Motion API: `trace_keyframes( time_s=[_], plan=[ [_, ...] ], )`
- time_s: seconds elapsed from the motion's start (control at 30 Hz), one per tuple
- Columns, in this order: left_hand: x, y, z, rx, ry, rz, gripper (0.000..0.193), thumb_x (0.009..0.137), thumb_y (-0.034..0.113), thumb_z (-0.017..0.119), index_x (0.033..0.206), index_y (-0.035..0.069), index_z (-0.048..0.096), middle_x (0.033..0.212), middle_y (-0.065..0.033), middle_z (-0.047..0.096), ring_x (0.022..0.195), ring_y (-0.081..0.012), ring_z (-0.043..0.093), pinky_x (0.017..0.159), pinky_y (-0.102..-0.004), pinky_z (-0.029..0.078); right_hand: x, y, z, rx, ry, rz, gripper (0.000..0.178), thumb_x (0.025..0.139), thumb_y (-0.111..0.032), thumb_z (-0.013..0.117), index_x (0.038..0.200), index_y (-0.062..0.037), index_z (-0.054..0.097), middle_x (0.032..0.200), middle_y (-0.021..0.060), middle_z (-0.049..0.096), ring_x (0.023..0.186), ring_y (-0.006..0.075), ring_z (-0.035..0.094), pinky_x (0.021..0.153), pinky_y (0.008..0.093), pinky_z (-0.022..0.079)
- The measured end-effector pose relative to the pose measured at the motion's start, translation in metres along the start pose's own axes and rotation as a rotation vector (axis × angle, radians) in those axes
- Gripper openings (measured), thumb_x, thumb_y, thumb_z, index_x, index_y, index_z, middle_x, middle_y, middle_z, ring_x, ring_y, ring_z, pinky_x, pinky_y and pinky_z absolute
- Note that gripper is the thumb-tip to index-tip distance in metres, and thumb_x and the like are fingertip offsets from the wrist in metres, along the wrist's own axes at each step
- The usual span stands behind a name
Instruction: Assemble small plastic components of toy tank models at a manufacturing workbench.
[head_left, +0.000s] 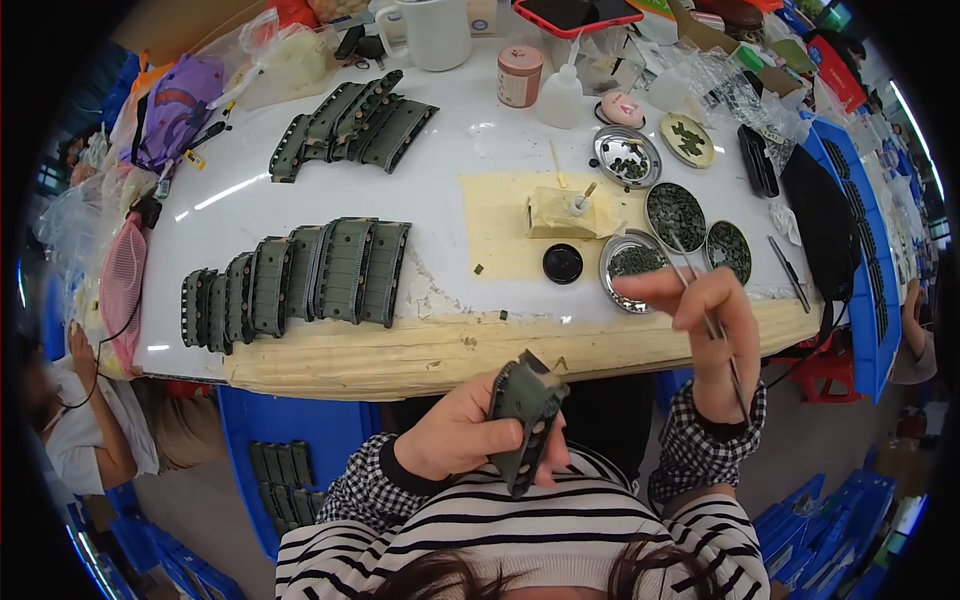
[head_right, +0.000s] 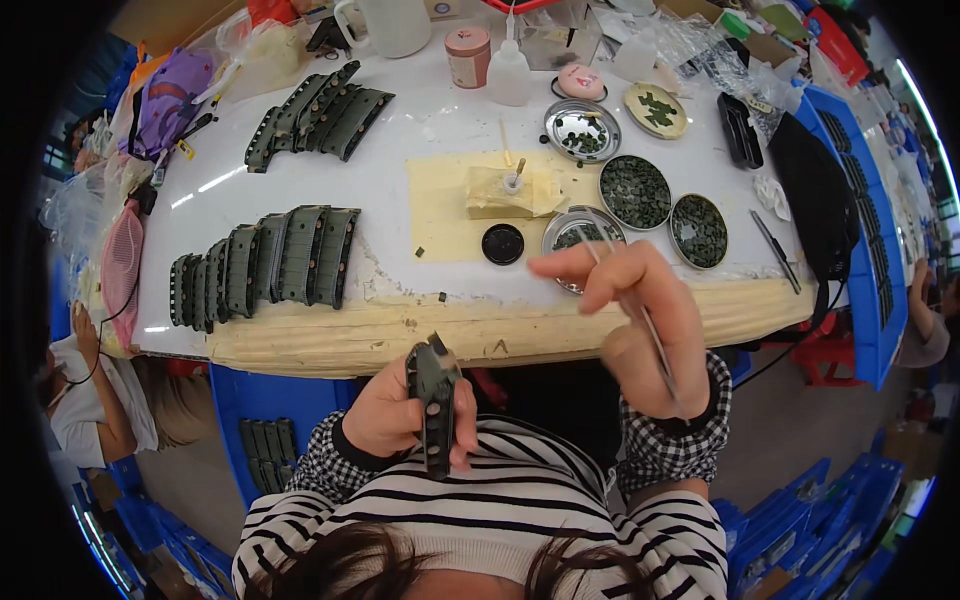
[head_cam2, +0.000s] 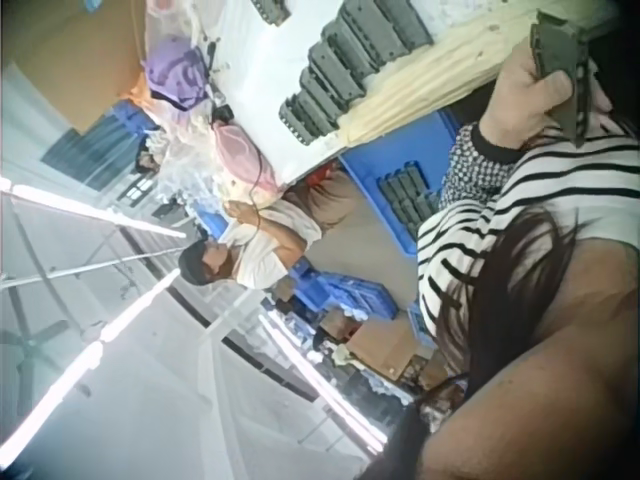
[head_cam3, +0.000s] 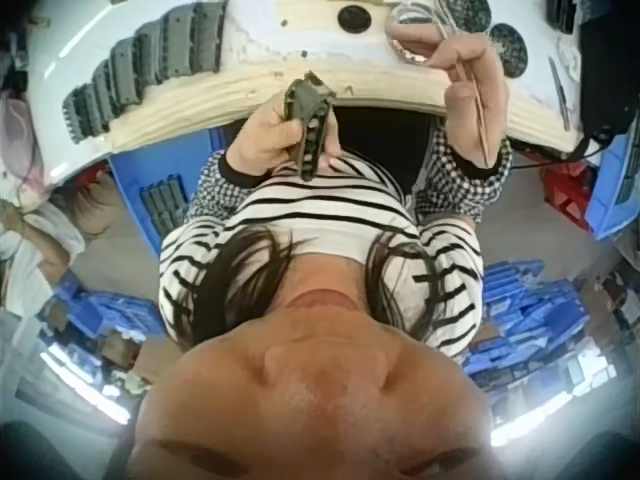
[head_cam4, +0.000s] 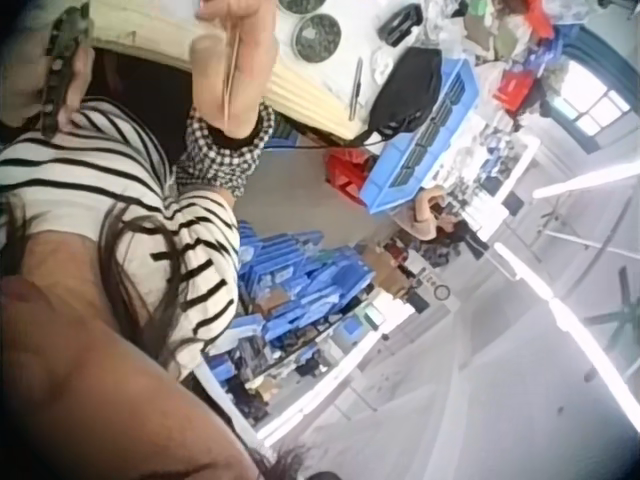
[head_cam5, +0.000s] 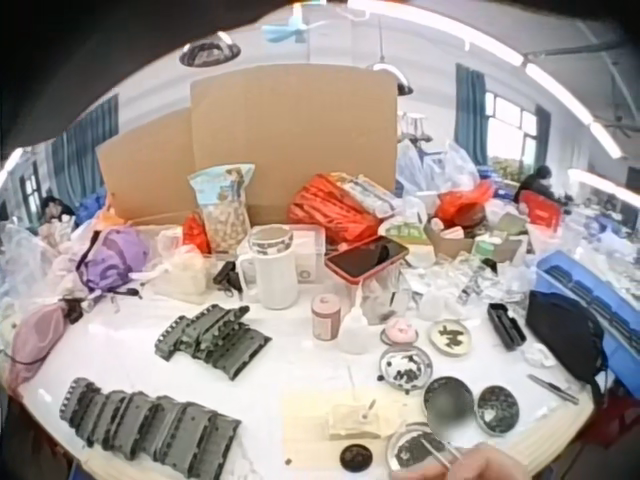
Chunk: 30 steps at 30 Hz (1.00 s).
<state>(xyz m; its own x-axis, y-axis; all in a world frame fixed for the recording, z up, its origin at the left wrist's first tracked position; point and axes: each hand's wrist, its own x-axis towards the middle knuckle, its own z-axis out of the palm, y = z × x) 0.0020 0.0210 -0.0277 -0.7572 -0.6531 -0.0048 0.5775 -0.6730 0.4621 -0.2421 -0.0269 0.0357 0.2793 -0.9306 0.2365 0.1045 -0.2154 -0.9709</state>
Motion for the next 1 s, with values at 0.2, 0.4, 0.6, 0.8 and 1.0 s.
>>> trace_keyframes(
  time_s=[0.2, 0.4, 0.6, 0.8, 1.0],
  plan=[
    [0.016, 0.009, 0.009, 0.366, 0.457, 0.342, 0.033, 0.097, 0.021, 0.053, 0.121, -0.001, 0.047, 0.1, -0.0188, 0.064, 0.087, -0.0254, 0.067, 0.082, -0.0408, 0.057, 0.046, -0.003, -0.047, -1.104, 0.171, -0.217, 0.017, 0.092, -0.009, 0.055, 0.104, 0.0016, 0.059, 0.105, 0.0175, 0.06, 0.096, 0.0315, 0.06, 0.08, 0.0322, 0.046],
    [0.019, 0.005, 0.005, 0.423, 0.473, 0.452, 0.03, 0.099, 0.011, 0.049, 0.126, 0.0, 0.044, 0.107, -0.0149, 0.063, 0.095, -0.0184, 0.064, 0.086, -0.0342, 0.054, 0.064, 0.035, -0.063, -1.064, 0.057, -0.083, 0.012, 0.079, 0.001, 0.062, 0.091, 0.0003, 0.062, 0.087, 0.0133, 0.06, 0.076, 0.0289, 0.063, 0.066, 0.035, 0.048],
    [0.023, 0.004, 0.008, 0.527, 0.547, 0.465, 0.029, 0.098, 0.015, 0.052, 0.121, -0.001, 0.047, 0.103, -0.0163, 0.064, 0.093, -0.0225, 0.065, 0.085, -0.0375, 0.054, 0.078, 0.046, -0.072, -1.102, -0.006, -0.026, 0.011, 0.081, -0.003, 0.064, 0.09, 0.0024, 0.061, 0.082, 0.0139, 0.062, 0.072, 0.0247, 0.06, 0.065, 0.0323, 0.047],
    [0.023, 0.001, 0.006, 0.578, 0.539, 0.486, 0.028, 0.098, 0.014, 0.052, 0.121, -0.001, 0.046, 0.105, -0.0166, 0.064, 0.094, -0.0219, 0.065, 0.086, -0.0369, 0.054, 0.08, 0.052, -0.08, -1.119, -0.005, -0.021, 0.013, 0.084, -0.007, 0.065, 0.087, 0.0032, 0.059, 0.077, 0.0135, 0.062, 0.067, 0.0203, 0.057, 0.063, 0.0303, 0.045],
    [0.023, 0.0, 0.004, 0.594, 0.527, 0.493, 0.029, 0.098, 0.013, 0.052, 0.123, -0.001, 0.045, 0.106, -0.0174, 0.064, 0.095, -0.0215, 0.065, 0.086, -0.0364, 0.054, 0.084, 0.046, -0.078, -1.108, -0.035, 0.039, 0.014, 0.083, -0.009, 0.066, 0.086, 0.0029, 0.059, 0.074, 0.0091, 0.06, 0.067, 0.0133, 0.055, 0.063, 0.0267, 0.045]
  ],
)
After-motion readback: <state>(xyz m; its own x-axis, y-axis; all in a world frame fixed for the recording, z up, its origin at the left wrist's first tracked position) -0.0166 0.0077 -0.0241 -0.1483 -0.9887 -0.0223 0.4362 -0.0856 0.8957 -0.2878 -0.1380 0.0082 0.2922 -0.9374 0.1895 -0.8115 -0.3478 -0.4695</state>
